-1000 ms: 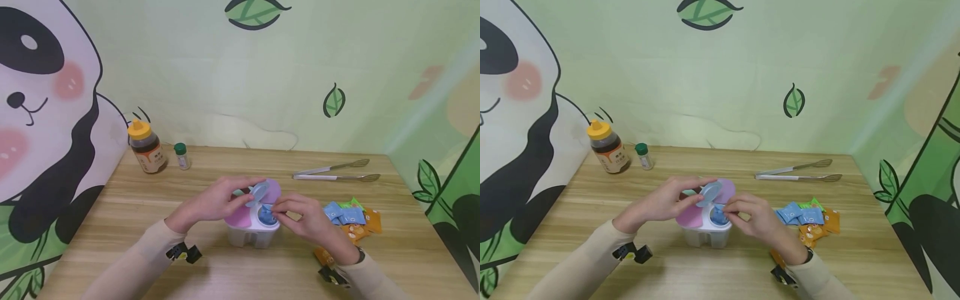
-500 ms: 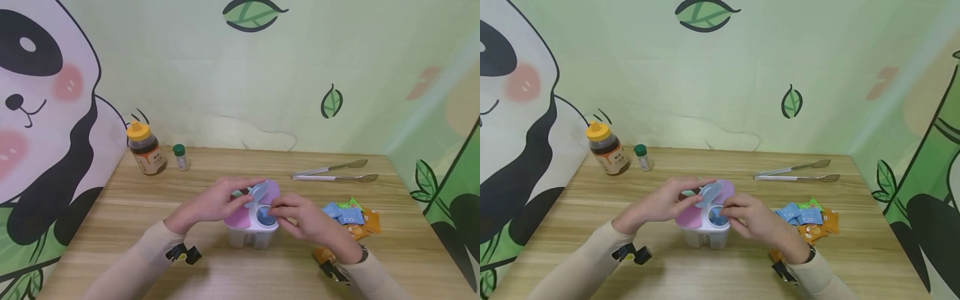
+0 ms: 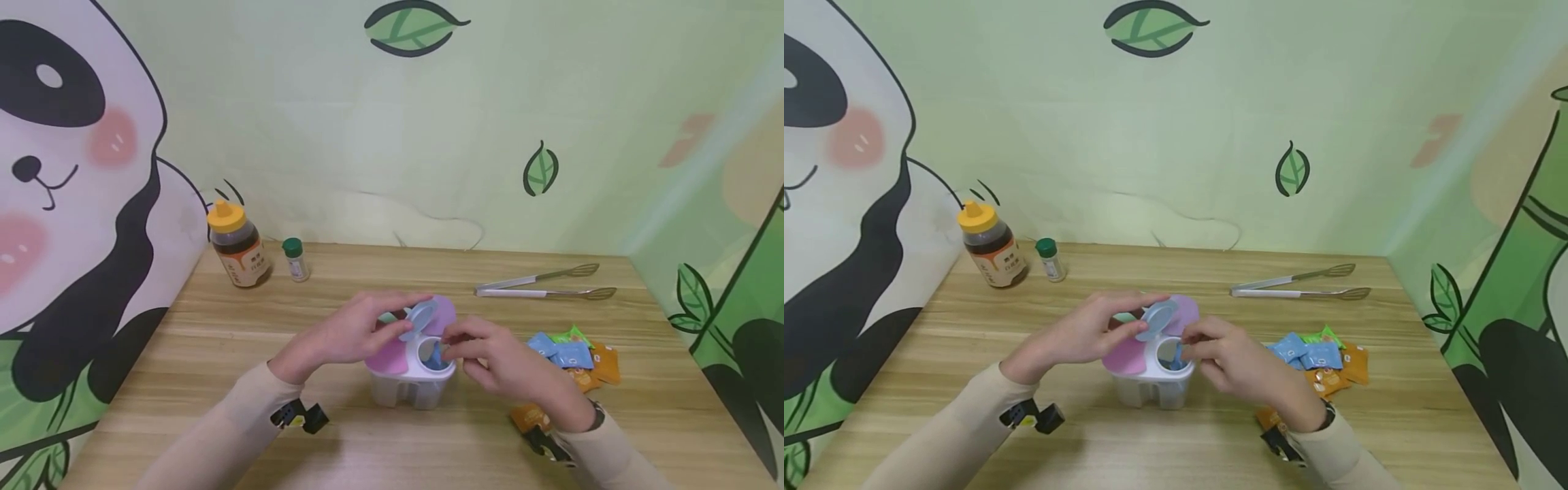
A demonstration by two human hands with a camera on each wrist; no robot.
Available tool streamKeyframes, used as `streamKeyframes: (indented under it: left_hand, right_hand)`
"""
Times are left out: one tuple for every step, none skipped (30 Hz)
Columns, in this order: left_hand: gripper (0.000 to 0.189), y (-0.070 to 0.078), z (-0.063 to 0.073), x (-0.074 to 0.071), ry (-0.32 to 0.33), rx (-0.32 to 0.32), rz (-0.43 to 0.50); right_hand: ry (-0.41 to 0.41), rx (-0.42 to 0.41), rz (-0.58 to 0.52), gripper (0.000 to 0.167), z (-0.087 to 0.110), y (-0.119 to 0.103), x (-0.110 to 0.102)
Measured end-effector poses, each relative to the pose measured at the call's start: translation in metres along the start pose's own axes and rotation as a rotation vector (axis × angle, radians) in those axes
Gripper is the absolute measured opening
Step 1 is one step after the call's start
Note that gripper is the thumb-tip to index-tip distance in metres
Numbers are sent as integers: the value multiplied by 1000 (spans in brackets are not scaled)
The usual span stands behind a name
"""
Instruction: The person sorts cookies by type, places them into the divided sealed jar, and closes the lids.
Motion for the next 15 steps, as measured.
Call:
streamKeyframes:
  left_hand:
    - [45,0,0,0,1,5,-1]
    - [45,0,0,1,1,9,-1]
    - [45,0,0,1,1,14,-2]
    - [45,0,-1,1,1,18,-3]
    - [45,1,-1,1,1,22,-3]
    - [45,1,-1,1,2,27,-1]
    - [45,0,-1,1,3,26,-2]
    - [45,1,-1,1,6,25,-3]
    - [45,1,-1,1,9,24,-2]
    - [46,0,-1,0,11,22,-3]
    - [45,0,-1,0,13,22,-2]
    - [45,0,-1,0,15,22,-3]
    - [45,0,0,0,15,20,-3]
    - [45,0,0,0,16,20,-4]
    - [45,-1,0,0,15,19,-3]
  right_hand:
    - [4,22,-15,33,1,2,-1]
    - [10,44,-30,34,3,4,-2]
    - [18,67,-44,35,4,6,-3]
    - [25,87,-52,35,6,9,-3]
    - [30,106,-63,36,7,11,-4]
    - [34,124,-69,36,9,12,-4]
    - [35,140,-73,36,10,14,-5]
    - [36,157,-82,35,11,15,-5]
    - [37,172,-88,34,12,17,-5]
    - [37,189,-91,34,13,18,-6]
    - [37,203,-91,33,13,20,-6]
    - [38,214,-91,32,14,21,-7]
    - [38,222,-91,32,15,22,-7]
    - [39,230,-93,31,15,23,-8]
    - [40,236,-93,31,16,24,-9]
Point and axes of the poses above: each hand's wrist, its own z-axis away from the middle knuckle, its own x-axis out of the palm, y = z × x, the point moved 6 cm from there along -z, towards the middle knuckle, and after that the axes turned 1 degree about x, right-handed, at the moved point
